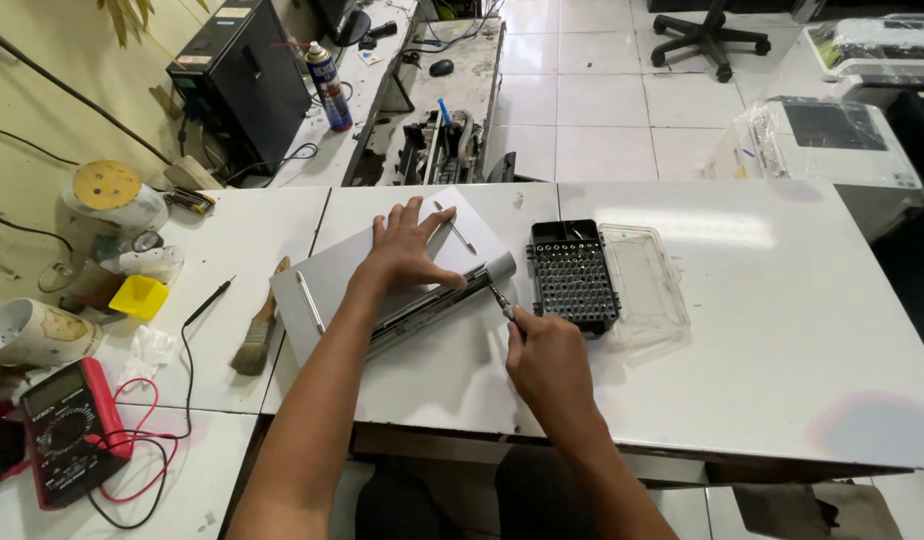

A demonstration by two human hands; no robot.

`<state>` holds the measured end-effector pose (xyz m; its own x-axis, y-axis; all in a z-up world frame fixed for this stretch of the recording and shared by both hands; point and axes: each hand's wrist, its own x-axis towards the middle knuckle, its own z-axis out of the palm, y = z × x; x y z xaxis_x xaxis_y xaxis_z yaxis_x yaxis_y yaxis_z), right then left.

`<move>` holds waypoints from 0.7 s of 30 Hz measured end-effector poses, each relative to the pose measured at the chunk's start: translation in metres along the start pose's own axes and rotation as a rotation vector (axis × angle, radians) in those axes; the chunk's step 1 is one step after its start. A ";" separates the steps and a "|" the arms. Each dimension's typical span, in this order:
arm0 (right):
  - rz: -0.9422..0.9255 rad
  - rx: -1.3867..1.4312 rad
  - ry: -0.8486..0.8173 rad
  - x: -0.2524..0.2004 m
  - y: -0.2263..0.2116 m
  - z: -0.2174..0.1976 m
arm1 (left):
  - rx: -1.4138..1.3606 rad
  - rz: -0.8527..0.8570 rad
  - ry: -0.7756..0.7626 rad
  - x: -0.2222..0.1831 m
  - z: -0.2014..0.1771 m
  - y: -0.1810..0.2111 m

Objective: The person uses a screwdriver to remove screws from the back panel of a white Canon printer. They select bits from a case, unscrew fasteners, and place them into the case. The task involves repeated tool selection and screw removal.

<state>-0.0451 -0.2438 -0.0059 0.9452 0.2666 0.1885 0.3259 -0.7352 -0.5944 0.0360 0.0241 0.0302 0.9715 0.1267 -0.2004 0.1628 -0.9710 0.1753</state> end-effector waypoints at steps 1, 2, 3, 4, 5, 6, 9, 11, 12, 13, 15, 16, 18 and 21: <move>0.002 -0.001 -0.001 0.003 0.000 -0.001 | -0.001 0.001 -0.002 0.001 0.001 -0.001; 0.008 -0.011 -0.011 0.007 0.000 -0.001 | -0.015 0.002 0.010 0.001 0.003 -0.002; 0.015 -0.022 -0.019 0.011 0.001 -0.002 | -0.029 0.005 0.021 0.003 0.003 -0.003; 0.017 -0.023 -0.019 0.008 -0.002 -0.005 | -0.030 0.007 0.020 0.003 0.004 -0.002; -0.009 -0.047 -0.013 0.007 -0.005 -0.007 | -0.024 0.005 0.013 0.003 0.003 -0.002; -0.036 -0.070 -0.006 0.005 -0.008 -0.010 | -0.019 0.004 0.006 0.002 0.002 -0.002; -0.042 -0.044 0.001 -0.008 -0.026 -0.027 | -0.059 0.009 0.021 0.000 0.001 -0.002; -0.057 -0.033 0.025 -0.015 -0.018 -0.015 | -0.055 0.009 0.025 0.001 0.001 -0.001; -0.071 -0.023 0.048 -0.018 -0.013 -0.008 | -0.053 0.009 0.029 0.000 0.001 -0.001; -0.071 -0.021 0.046 -0.018 -0.010 -0.005 | -0.053 0.007 0.028 0.000 0.001 -0.002; -0.096 0.004 0.070 -0.019 -0.002 0.002 | -0.061 0.012 0.035 0.000 0.001 -0.001; -0.094 0.005 0.068 -0.018 0.000 0.005 | -0.061 0.012 0.033 -0.001 0.001 -0.002; -0.088 0.012 0.103 -0.017 0.004 0.010 | -0.060 0.012 0.037 0.000 0.002 -0.001; -0.057 0.024 0.036 -0.013 -0.004 -0.001 | -0.084 0.014 0.042 -0.005 -0.001 0.001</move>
<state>-0.0582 -0.2452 -0.0052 0.9255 0.2845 0.2499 0.3787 -0.7046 -0.6001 0.0319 0.0229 0.0322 0.9798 0.1234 -0.1571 0.1613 -0.9525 0.2582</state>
